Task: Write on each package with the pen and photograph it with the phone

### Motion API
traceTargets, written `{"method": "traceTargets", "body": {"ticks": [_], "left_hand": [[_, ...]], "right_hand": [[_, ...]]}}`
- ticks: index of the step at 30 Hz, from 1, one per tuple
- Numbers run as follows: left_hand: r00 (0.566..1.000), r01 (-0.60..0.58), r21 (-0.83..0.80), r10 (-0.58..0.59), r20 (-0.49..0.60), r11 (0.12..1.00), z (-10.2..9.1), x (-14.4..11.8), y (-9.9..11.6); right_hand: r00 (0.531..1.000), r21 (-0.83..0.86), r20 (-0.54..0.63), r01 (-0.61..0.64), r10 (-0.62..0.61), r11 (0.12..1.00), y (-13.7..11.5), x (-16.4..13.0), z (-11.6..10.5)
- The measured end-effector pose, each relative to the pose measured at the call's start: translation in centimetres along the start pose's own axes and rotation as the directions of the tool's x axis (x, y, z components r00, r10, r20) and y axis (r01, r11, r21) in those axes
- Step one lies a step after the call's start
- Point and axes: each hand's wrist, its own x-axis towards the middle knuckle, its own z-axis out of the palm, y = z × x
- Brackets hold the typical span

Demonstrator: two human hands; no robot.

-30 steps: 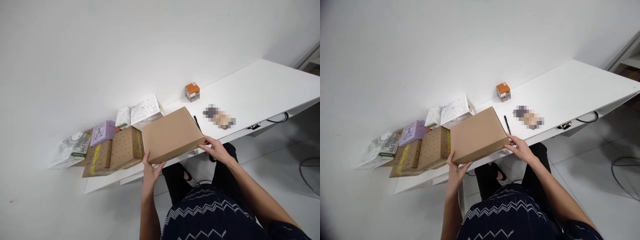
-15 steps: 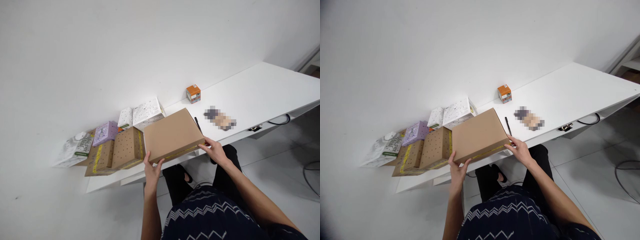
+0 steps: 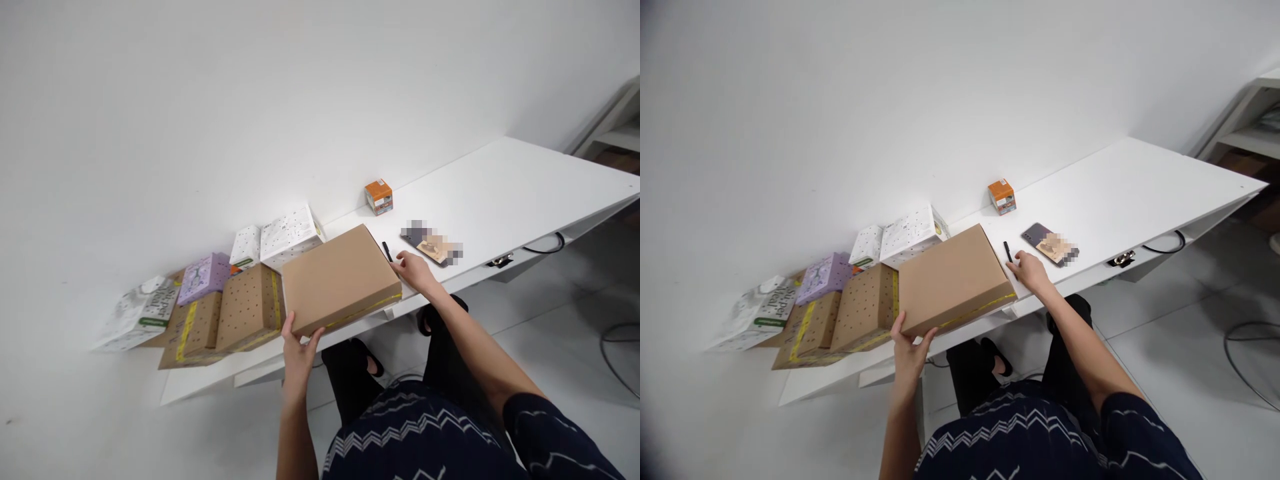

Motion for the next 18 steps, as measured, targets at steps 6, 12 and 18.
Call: {"method": "traceTargets", "body": {"ticks": [6,12,18], "left_hand": [[0.999,0.034,0.003,-0.034,-0.006,0.999,0.1,0.0,-0.7],[0.994,0.077,-0.076,-0.07,0.089,0.994,-0.7,-0.2,0.0],[0.909,0.41,-0.394,-0.332,0.251,0.823,-2.4,2.7,0.7]], "right_hand": [[0.996,-0.19,0.078,-0.015,0.031,0.982,-1.8,3.9,0.6],[0.995,-0.103,0.097,-0.022,0.032,0.994,-0.2,2.4,-2.0],[0.995,0.473,0.103,-0.037,-0.014,0.88,-0.3,-2.1,-5.0]]}}
